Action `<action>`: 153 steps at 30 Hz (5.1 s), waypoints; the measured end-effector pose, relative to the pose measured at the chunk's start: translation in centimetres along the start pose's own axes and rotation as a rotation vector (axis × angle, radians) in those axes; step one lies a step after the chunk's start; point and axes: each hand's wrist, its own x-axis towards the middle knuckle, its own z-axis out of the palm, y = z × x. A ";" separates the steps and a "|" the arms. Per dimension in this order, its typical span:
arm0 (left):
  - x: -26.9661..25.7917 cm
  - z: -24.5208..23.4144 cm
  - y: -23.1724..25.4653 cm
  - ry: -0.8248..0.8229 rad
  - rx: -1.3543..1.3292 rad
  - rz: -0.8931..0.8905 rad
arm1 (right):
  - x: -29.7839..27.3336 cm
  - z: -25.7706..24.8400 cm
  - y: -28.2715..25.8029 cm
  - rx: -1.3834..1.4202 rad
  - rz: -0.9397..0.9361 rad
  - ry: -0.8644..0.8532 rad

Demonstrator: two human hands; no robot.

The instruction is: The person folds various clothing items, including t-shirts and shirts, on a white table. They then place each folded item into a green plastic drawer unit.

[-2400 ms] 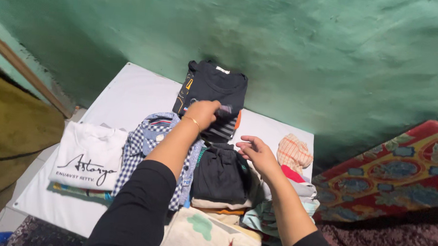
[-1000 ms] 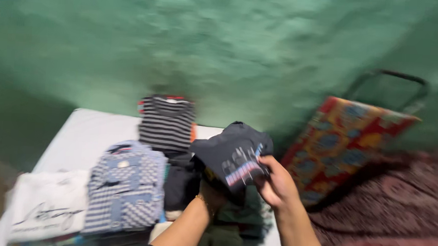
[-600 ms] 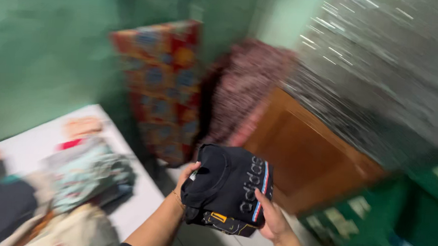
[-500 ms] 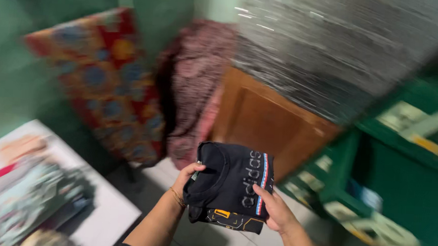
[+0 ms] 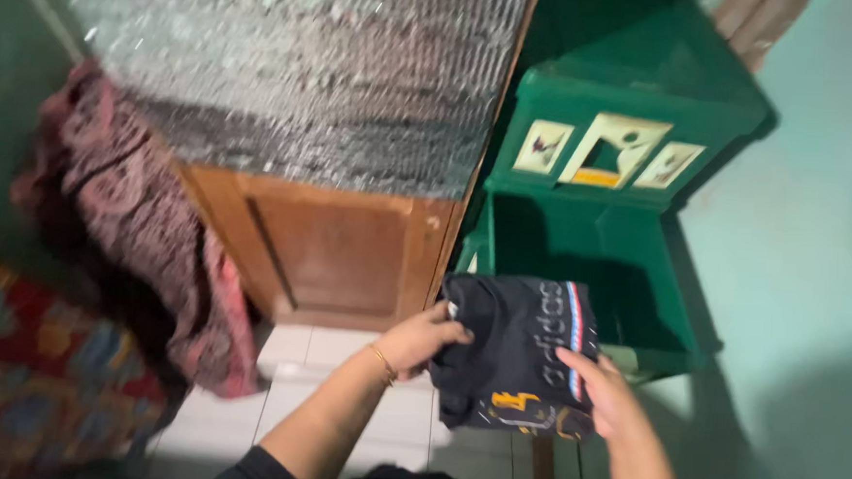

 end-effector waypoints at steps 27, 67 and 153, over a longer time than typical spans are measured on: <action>47.0 -4.4 -7.3 0.815 0.776 -0.219 | 44.5 -11.1 -6.5 -0.754 -0.322 -0.021; -29.9 -13.5 -17.2 1.130 1.006 0.071 | 1.8 42.9 14.8 -1.349 -0.810 -1.246; -86.5 -23.4 -29.6 0.982 -0.773 1.721 | -40.2 76.7 47.8 -0.394 0.676 -1.400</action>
